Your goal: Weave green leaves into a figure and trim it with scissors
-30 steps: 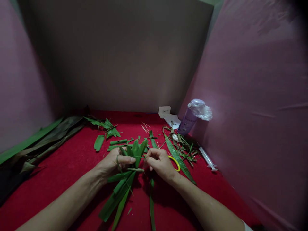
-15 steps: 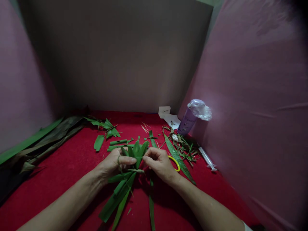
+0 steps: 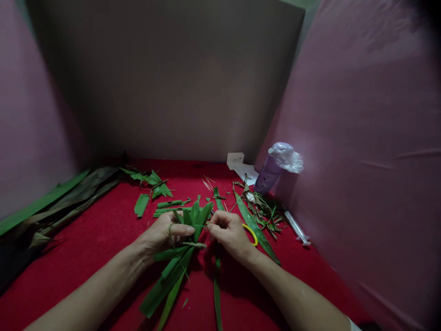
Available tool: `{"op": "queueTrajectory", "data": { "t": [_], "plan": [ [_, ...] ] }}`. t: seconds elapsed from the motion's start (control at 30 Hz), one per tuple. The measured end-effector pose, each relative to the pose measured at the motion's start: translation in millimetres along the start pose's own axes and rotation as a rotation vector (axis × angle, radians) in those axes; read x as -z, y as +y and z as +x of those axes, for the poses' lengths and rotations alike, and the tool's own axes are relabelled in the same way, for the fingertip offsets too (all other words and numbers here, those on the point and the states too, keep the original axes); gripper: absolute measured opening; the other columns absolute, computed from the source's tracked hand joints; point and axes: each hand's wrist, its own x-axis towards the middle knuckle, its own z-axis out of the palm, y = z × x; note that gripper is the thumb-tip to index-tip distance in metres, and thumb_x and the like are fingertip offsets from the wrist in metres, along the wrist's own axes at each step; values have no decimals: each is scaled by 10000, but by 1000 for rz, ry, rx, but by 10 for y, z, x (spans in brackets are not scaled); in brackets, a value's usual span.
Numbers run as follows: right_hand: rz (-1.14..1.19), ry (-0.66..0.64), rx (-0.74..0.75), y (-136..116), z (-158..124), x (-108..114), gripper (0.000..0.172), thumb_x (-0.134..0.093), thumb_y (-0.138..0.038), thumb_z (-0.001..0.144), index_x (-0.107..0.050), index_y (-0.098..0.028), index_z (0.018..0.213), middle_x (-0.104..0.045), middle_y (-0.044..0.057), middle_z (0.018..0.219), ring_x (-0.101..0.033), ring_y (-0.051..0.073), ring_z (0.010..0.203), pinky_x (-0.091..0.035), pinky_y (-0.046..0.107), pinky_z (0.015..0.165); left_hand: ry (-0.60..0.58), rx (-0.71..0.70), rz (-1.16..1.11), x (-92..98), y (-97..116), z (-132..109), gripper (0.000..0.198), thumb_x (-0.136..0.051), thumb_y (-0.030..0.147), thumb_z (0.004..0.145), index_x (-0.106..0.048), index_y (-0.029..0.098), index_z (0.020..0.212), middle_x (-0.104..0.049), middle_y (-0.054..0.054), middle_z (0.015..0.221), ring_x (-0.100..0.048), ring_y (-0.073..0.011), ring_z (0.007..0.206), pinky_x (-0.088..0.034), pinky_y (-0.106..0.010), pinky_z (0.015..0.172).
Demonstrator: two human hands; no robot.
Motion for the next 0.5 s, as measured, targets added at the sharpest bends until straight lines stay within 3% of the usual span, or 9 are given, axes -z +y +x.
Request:
{"op": "queueTrajectory", "data": {
  "t": [0.33,0.5],
  "plan": [
    [-12,12,-13,-1,4,16,160,-520,-155,670,-444,-179,531,-398,-66,472,-349,74,450,-262,191,438,-3,16,-33,-39,33,-38,200,-783,142,486,-654,121,637,-557,33,472,-460,-72,414,-370,-200,433],
    [-79,3,46,-55,22,27,190,-524,-261,788,-563,-166,629,-497,-35,548,-431,91,506,-332,200,500,-6,-20,5,27,21,-21,220,-772,150,524,-661,112,710,-565,26,521,-469,-72,445,-367,-194,443]
  ]
}}
